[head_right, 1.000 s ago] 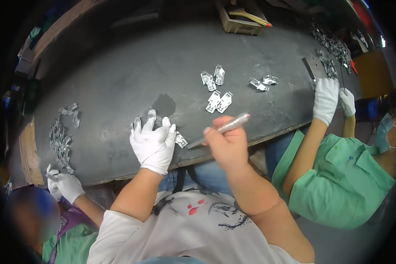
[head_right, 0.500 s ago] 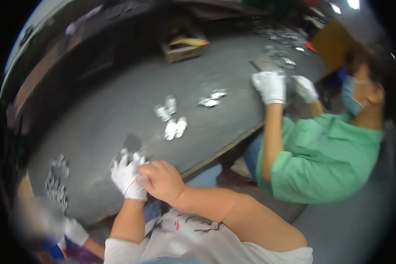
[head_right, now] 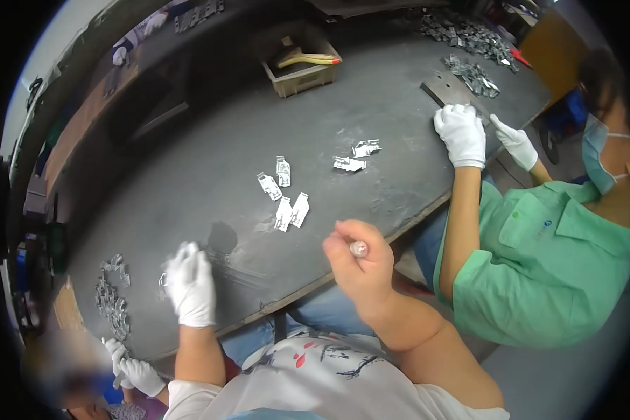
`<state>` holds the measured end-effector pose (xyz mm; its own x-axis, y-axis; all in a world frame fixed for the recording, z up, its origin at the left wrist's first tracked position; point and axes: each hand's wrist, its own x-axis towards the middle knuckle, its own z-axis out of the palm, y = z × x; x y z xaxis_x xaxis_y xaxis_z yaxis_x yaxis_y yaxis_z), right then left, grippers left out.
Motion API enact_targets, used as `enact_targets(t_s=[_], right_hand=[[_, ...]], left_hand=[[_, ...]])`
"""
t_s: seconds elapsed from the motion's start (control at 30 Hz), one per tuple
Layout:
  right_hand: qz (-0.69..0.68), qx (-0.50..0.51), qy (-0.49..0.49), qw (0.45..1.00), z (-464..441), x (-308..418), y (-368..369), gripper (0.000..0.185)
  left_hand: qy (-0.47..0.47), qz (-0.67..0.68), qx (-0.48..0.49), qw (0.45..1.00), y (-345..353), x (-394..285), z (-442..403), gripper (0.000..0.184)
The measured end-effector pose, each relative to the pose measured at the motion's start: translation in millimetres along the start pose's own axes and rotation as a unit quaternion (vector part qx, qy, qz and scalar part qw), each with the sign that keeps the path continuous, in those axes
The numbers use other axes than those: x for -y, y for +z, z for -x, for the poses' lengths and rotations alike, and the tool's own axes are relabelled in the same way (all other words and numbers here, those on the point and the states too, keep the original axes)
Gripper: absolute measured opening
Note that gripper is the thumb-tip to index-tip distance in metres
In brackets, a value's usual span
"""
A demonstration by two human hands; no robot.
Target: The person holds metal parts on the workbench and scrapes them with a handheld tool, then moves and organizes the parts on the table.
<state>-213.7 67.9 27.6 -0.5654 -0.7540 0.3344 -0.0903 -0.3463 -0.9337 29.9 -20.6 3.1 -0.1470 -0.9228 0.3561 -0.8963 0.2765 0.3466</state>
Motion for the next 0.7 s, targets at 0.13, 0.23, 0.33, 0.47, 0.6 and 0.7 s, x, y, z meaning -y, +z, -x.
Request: enact_targets(t_s=[0.13,0.23,0.33,0.47,0.6,0.7], right_hand=[[0.037,0.017,-0.024,0.999,6,-12,-7,0.022],[0.037,0.045,-0.066,0.996,11,-14,-12,0.023],[0.012,0.056,-0.088,0.994,13,-11,-11,0.023],[-0.004,0.054,-0.070,0.996,7,-11,-17,0.021],[-0.020,0.049,-0.063,0.997,4,-13,-22,0.022],[0.021,0.063,-0.090,0.994,3,-17,-27,0.030]], left_hand=[[0.050,0.036,0.095,0.994,31,-64,-20,0.027],[0.031,-0.051,0.103,0.993,48,-101,-33,0.032],[0.069,-0.071,0.087,0.991,59,-106,-33,0.031],[0.070,-0.042,0.108,0.991,40,-77,-22,0.024],[0.008,-0.062,0.148,0.987,-3,-64,19,0.025],[-0.002,-0.012,0.159,0.987,-6,-34,32,0.029]])
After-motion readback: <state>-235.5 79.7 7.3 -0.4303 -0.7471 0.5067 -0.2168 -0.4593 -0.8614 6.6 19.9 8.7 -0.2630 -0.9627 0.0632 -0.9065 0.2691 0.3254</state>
